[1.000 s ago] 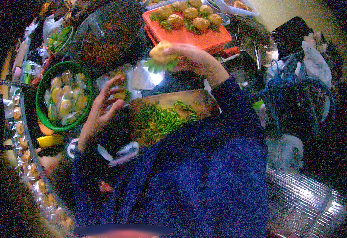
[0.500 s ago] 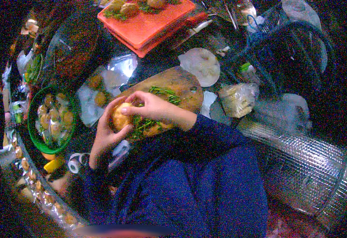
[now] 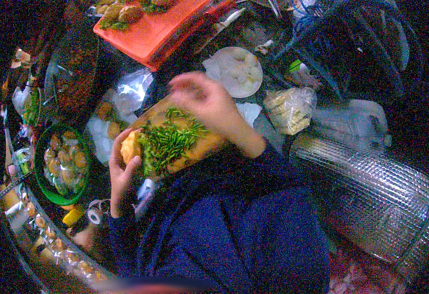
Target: The person assembles small food items by placing shredded green vegetables into round buns, then wraps each assembled item in a paper liner and places it into a plastic bag. The person repeats this process multiple times, handling buns, vegetables, liners, and bags.
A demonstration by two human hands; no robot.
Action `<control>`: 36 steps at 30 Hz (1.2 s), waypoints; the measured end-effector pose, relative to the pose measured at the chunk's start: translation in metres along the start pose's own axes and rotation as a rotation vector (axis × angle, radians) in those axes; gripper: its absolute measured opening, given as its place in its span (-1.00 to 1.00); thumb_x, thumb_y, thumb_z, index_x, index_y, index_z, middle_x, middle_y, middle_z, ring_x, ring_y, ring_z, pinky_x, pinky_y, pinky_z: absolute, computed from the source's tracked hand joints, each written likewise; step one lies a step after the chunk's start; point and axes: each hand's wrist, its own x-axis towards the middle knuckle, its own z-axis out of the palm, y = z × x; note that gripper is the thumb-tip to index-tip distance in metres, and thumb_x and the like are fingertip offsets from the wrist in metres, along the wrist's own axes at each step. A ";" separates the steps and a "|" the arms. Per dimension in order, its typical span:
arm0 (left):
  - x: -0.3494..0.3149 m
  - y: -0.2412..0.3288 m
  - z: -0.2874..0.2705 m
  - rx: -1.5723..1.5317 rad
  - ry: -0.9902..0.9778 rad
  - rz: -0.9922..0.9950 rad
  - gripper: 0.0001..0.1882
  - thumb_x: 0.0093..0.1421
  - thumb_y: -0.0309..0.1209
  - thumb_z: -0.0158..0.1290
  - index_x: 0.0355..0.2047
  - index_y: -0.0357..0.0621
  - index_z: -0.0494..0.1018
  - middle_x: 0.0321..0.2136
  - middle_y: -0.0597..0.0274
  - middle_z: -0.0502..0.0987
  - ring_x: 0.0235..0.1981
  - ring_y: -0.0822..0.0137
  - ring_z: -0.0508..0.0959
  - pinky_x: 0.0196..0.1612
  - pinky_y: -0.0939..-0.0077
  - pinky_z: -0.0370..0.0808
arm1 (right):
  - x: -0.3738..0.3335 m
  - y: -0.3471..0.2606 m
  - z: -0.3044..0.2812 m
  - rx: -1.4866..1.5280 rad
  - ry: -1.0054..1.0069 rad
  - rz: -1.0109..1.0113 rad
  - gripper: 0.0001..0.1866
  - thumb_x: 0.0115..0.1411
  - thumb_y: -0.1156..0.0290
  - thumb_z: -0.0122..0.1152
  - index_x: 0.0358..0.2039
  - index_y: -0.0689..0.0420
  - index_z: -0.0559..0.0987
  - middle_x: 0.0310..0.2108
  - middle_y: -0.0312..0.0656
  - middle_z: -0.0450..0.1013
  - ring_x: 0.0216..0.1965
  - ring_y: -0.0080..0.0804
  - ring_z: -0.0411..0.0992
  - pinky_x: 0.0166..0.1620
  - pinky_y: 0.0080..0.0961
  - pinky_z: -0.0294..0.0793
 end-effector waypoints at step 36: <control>0.001 -0.017 0.003 -0.403 0.132 -0.179 -0.45 0.22 -0.27 -0.07 0.16 -0.26 0.15 0.04 0.11 0.33 0.05 0.32 0.36 0.12 0.45 0.28 | 0.025 0.150 -0.121 -1.337 0.290 0.027 -0.61 -0.01 0.28 0.20 -0.12 0.06 0.50 -0.16 -0.04 0.39 -0.10 -0.04 0.33 -0.04 -0.17 0.36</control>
